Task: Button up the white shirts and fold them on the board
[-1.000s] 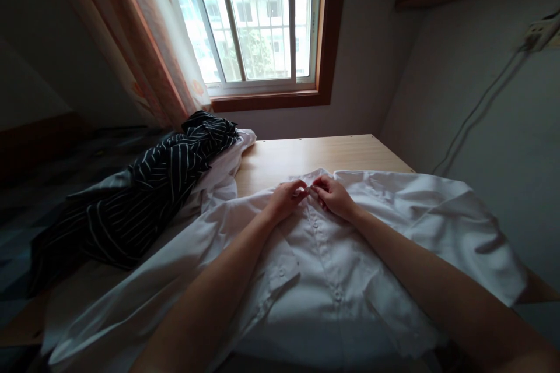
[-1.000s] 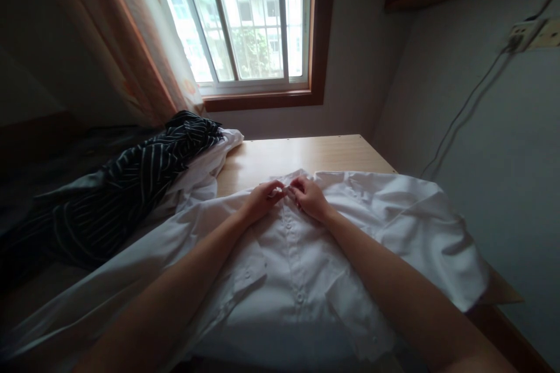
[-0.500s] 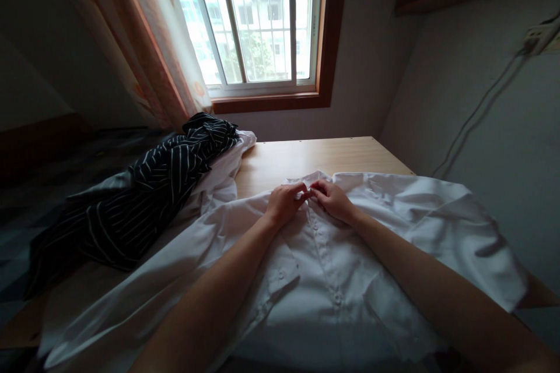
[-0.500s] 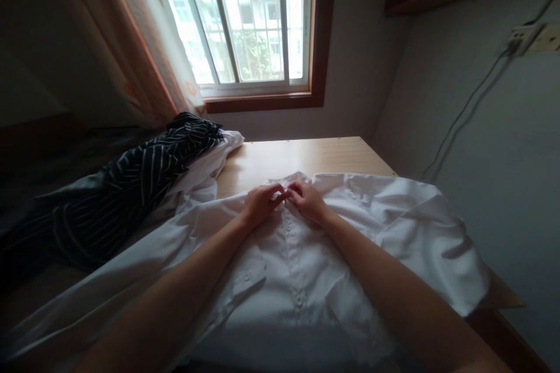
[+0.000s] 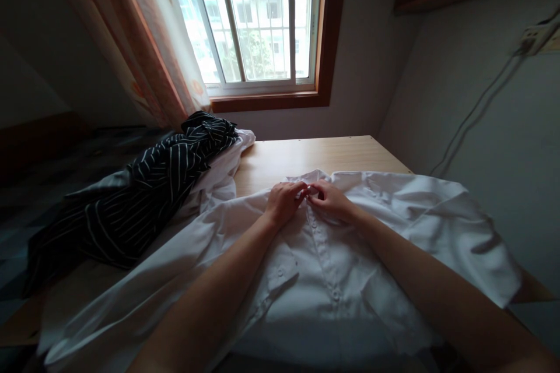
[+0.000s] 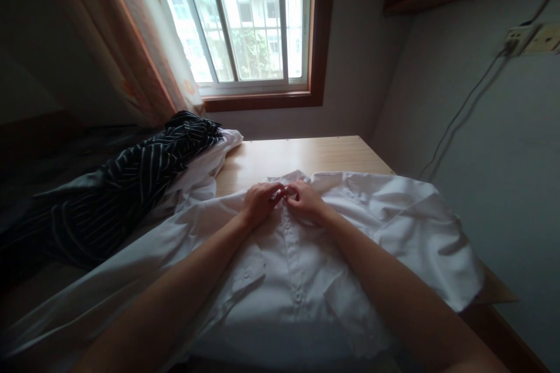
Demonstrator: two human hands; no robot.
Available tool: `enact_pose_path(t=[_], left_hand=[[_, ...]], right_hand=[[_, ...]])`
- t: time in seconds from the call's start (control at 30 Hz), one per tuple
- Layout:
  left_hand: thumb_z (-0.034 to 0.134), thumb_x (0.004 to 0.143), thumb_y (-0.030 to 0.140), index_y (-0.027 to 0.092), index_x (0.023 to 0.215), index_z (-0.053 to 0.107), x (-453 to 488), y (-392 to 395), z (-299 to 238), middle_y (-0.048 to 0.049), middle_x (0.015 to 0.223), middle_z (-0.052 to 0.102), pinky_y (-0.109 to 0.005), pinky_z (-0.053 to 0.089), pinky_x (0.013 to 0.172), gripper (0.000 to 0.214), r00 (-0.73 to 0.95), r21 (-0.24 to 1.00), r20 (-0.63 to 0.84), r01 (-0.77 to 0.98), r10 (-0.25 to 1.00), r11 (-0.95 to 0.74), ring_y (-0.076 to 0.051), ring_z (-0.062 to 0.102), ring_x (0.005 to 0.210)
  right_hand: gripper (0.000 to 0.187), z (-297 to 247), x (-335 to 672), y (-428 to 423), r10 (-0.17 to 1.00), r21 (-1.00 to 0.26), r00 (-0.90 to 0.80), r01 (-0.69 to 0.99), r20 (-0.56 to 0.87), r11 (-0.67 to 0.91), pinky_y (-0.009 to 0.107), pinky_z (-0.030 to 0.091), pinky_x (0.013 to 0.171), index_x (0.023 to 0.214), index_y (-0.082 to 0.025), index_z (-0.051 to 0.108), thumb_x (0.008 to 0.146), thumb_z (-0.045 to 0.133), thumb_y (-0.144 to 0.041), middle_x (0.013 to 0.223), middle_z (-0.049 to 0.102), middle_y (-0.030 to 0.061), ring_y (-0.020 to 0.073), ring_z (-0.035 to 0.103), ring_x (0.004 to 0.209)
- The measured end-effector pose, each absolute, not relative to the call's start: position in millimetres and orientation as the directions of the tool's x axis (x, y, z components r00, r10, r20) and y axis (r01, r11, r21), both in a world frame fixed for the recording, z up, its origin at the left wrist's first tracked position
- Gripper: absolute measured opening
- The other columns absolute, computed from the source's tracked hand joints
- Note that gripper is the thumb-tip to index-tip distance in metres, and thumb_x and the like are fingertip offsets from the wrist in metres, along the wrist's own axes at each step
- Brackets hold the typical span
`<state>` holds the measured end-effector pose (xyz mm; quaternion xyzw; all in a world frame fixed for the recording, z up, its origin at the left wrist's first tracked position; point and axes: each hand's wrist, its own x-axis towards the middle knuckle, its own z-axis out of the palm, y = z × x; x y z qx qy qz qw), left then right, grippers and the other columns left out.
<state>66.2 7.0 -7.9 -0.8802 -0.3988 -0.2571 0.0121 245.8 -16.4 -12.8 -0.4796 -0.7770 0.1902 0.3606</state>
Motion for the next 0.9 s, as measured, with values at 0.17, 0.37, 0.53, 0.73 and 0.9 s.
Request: enact_pose_path(t=[0.17,0.37,0.53,0.73,0.9], left_hand=[[0.061,0.091,0.027,0.019,0.090,0.062,69.2,6.3,-7.2,-0.0051,0.082,0.071,-0.032,0.046,0.077,0.008,0.527,0.176,0.430,0.747,0.733,-0.641,-0.022,0.067,0.081],[0.058,0.093,0.029,0.017,0.086,0.058,72.1,7.3,-6.9,-0.0084,0.082,0.070,-0.034,0.046,0.077,0.014,0.527,0.154,0.381,0.775,0.760,-0.613,-0.025,0.066,0.081],[0.059,0.093,0.033,0.018,0.085,0.057,72.1,6.9,-5.6,-0.0078,0.081,0.069,-0.034,0.046,0.078,0.017,0.534,0.156,0.372,0.771,0.759,-0.618,-0.025,0.066,0.080],[0.061,0.092,0.032,0.018,0.084,0.057,71.9,7.5,-6.6,-0.0072,0.082,0.070,-0.034,0.047,0.080,0.017,0.541,0.153,0.394,0.759,0.743,-0.633,-0.024,0.067,0.082],[0.060,0.093,0.032,0.017,0.085,0.057,73.3,5.7,-5.7,-0.0092,0.081,0.070,-0.035,0.046,0.081,0.018,0.543,0.132,0.382,0.769,0.748,-0.625,-0.026,0.066,0.084]], right_hand=[[0.008,-12.2,241.5,-17.2,0.900,-0.620,-0.237,0.660,0.365,0.425,0.028,0.040,0.072,0.079,-0.017,0.067,0.082,0.060,-0.019,0.079,0.060,0.0031,0.0165,0.051,0.076],[0.015,-11.7,237.9,-19.5,0.926,-0.568,-0.192,0.743,0.326,0.354,0.028,0.038,0.068,0.067,-0.019,0.057,0.082,0.060,-0.022,0.076,0.058,0.0034,0.0166,0.050,0.073],[0.013,-14.4,238.6,-19.0,0.939,-0.524,-0.160,0.795,0.306,0.306,0.028,0.036,0.066,0.071,-0.018,0.058,0.081,0.062,-0.026,0.079,0.058,0.0036,0.0161,0.050,0.072],[0.019,-15.8,240.5,-16.5,0.937,-0.514,-0.154,0.803,0.312,0.303,0.026,0.033,0.062,0.068,-0.019,0.056,0.081,0.064,-0.030,0.075,0.059,0.0022,0.0146,0.048,0.068],[0.016,-11.7,238.3,-19.5,0.945,-0.505,-0.143,0.816,0.293,0.280,0.027,0.033,0.062,0.070,-0.019,0.056,0.080,0.062,-0.029,0.078,0.061,0.0042,0.0160,0.049,0.070]])
